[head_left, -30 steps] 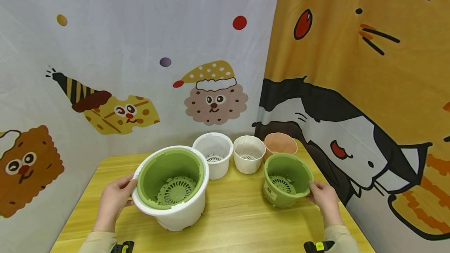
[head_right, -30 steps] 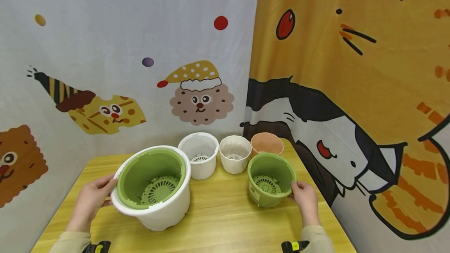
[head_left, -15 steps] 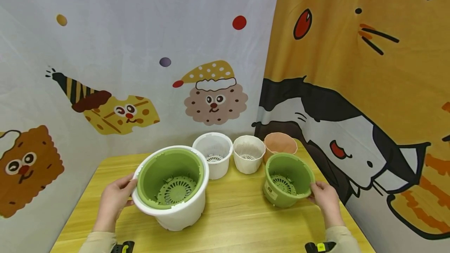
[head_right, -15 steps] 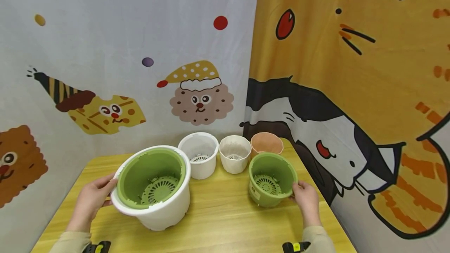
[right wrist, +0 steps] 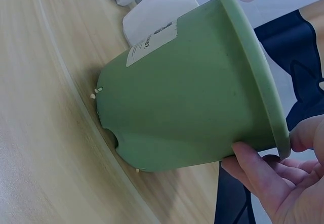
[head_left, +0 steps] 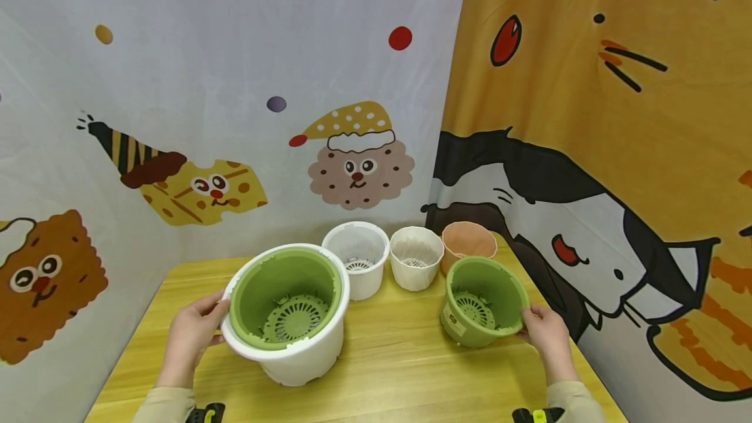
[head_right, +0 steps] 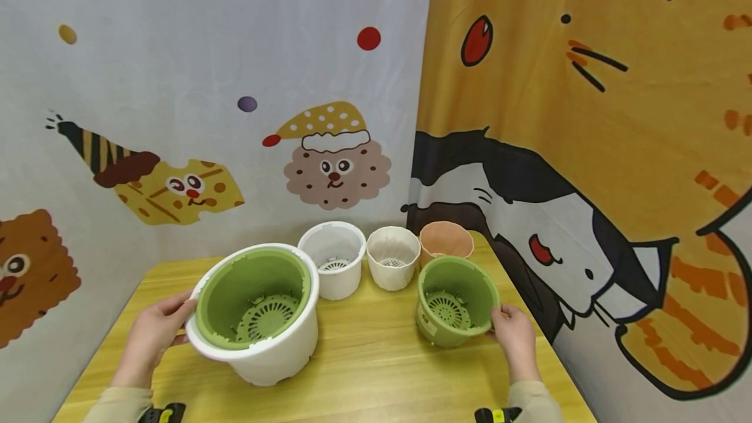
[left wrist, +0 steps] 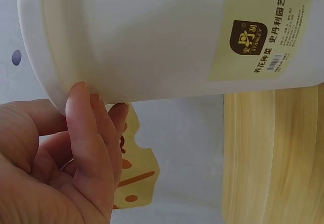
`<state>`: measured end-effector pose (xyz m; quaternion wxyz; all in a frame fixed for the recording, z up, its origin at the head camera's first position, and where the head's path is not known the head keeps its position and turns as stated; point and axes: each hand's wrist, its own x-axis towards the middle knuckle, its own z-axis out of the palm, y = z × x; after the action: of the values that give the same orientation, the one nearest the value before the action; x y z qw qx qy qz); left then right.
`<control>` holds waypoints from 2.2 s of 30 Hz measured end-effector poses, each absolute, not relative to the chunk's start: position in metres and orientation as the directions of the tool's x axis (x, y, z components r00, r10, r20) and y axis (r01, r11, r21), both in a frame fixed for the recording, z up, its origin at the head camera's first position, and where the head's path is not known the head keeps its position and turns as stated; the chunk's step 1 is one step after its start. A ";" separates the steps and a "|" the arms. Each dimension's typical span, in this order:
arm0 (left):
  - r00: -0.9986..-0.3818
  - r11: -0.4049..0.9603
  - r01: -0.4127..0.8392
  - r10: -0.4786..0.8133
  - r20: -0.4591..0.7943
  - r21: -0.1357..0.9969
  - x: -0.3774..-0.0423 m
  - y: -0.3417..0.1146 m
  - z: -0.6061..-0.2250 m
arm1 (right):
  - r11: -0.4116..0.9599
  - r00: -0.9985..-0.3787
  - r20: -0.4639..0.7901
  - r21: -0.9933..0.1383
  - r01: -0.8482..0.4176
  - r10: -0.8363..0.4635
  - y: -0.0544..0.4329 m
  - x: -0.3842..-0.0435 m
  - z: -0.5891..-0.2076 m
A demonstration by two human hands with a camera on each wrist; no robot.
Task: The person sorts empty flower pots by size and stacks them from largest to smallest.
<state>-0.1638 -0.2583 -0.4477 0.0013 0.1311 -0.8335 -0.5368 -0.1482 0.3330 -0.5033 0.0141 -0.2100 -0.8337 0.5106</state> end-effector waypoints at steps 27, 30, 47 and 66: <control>-0.967 0.392 -0.212 -0.216 -0.135 0.895 -0.166 -0.260 -0.450 | 0.414 -0.910 -0.204 -0.840 0.351 0.360 0.340 -0.141 -0.503; -0.966 0.393 -0.215 -0.219 -0.136 0.894 -0.165 -0.260 -0.450 | 0.404 -0.913 -0.207 -0.846 0.347 0.351 0.340 -0.141 -0.502; -0.967 0.394 -0.205 -0.221 -0.124 0.896 -0.164 -0.259 -0.452 | 0.401 -0.936 -0.201 -0.862 0.309 0.289 0.340 -0.136 -0.504; -0.969 0.391 -0.201 -0.215 -0.123 0.898 -0.164 -0.259 -0.451 | 0.282 -0.944 -0.179 -0.924 0.257 0.276 0.320 -0.136 -0.497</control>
<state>-0.1640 -0.2585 -0.4509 0.0066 0.1246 -0.8340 -0.5374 -0.1355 0.3205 -0.4967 0.0081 -0.1664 -0.8006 0.5755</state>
